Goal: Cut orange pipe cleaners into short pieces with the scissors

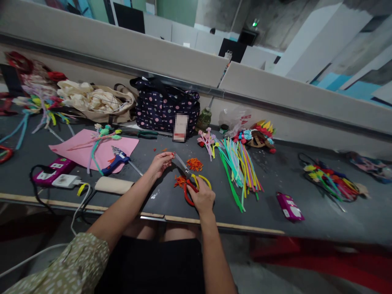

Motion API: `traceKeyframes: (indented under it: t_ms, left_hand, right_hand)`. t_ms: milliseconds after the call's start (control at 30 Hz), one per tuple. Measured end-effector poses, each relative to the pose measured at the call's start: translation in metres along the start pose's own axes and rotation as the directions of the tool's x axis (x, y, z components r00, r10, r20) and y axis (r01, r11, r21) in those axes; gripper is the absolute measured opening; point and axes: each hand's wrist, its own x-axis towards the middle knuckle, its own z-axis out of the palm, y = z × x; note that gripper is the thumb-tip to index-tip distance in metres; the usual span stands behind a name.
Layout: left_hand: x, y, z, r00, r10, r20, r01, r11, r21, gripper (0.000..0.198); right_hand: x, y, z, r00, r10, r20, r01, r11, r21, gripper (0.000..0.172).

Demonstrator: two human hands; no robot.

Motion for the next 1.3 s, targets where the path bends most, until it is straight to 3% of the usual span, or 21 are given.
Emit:
traceKeyframes:
  t_ms: [200, 533, 600, 633, 733, 800, 833, 867, 933, 1000, 1067, 1167, 1300]
  left_hand:
    - [0.003, 0.003, -0.001, 0.974, 0.18, -0.137, -0.18, 0.984, 0.01, 0.022]
    - [0.004, 0.012, -0.005, 0.874, 0.36, -0.325, -0.363, 0.93, 0.054, 0.017]
    - [0.003, 0.013, -0.006, 0.887, 0.353, -0.298, -0.348, 0.935, 0.073, 0.016]
    - [0.002, 0.013, -0.006, 0.914, 0.323, -0.247, -0.313, 0.946, 0.081, 0.015]
    - [-0.001, 0.01, -0.004, 0.994, 0.106, 0.024, -0.108, 0.987, 0.122, 0.016]
    - [-0.002, 0.008, -0.003, 0.985, -0.054, 0.161, 0.025, 0.983, 0.18, 0.017]
    - [-0.002, 0.007, -0.003, 0.98, -0.086, 0.177, 0.05, 0.979, 0.198, 0.017]
    - [-0.001, 0.006, -0.003, 0.985, -0.07, 0.159, 0.037, 0.979, 0.203, 0.017]
    - [0.003, 0.006, -0.005, 0.996, 0.082, 0.04, -0.088, 0.981, 0.173, 0.016]
    - [0.008, 0.008, -0.01, 0.961, 0.256, -0.101, -0.244, 0.963, 0.118, 0.015]
    - [0.011, 0.011, -0.013, 0.925, 0.334, -0.181, -0.329, 0.943, 0.056, 0.014]
    - [0.008, 0.016, -0.013, 0.933, 0.322, -0.162, -0.329, 0.944, -0.02, 0.016]
    - [-0.006, 0.018, 0.0, 0.962, 0.274, -0.002, -0.274, 0.962, 0.009, 0.018]
  right_hand:
    - [0.003, -0.011, -0.008, 0.996, 0.013, 0.086, -0.006, 0.997, -0.076, 0.051]
    - [0.001, -0.006, -0.005, 0.997, 0.074, -0.004, -0.074, 0.996, -0.053, 0.05]
    - [0.001, -0.007, -0.005, 0.998, 0.066, 0.001, -0.066, 0.997, -0.041, 0.049]
    - [0.001, -0.006, -0.005, 0.998, 0.066, 0.004, -0.066, 0.997, -0.039, 0.049]
    - [0.002, -0.006, -0.005, 0.994, 0.111, -0.009, -0.111, 0.993, -0.04, 0.049]
    - [0.002, -0.006, -0.006, 0.988, 0.151, -0.026, -0.152, 0.987, -0.044, 0.05]
    - [0.002, -0.006, -0.006, 0.986, 0.164, -0.03, -0.165, 0.985, -0.045, 0.05]
    - [0.002, -0.006, -0.006, 0.985, 0.168, -0.031, -0.169, 0.985, -0.044, 0.05]
    - [0.002, -0.006, -0.006, 0.987, 0.161, -0.023, -0.161, 0.986, -0.039, 0.05]
    - [0.002, -0.007, -0.007, 0.989, 0.149, -0.014, -0.149, 0.988, -0.036, 0.05]
    - [0.002, -0.007, -0.007, 0.99, 0.142, -0.006, -0.142, 0.989, -0.039, 0.049]
    - [0.002, -0.007, -0.007, 0.992, 0.128, 0.002, -0.127, 0.991, -0.047, 0.047]
    - [0.001, -0.005, -0.005, 0.996, 0.084, 0.012, -0.083, 0.995, -0.056, 0.047]
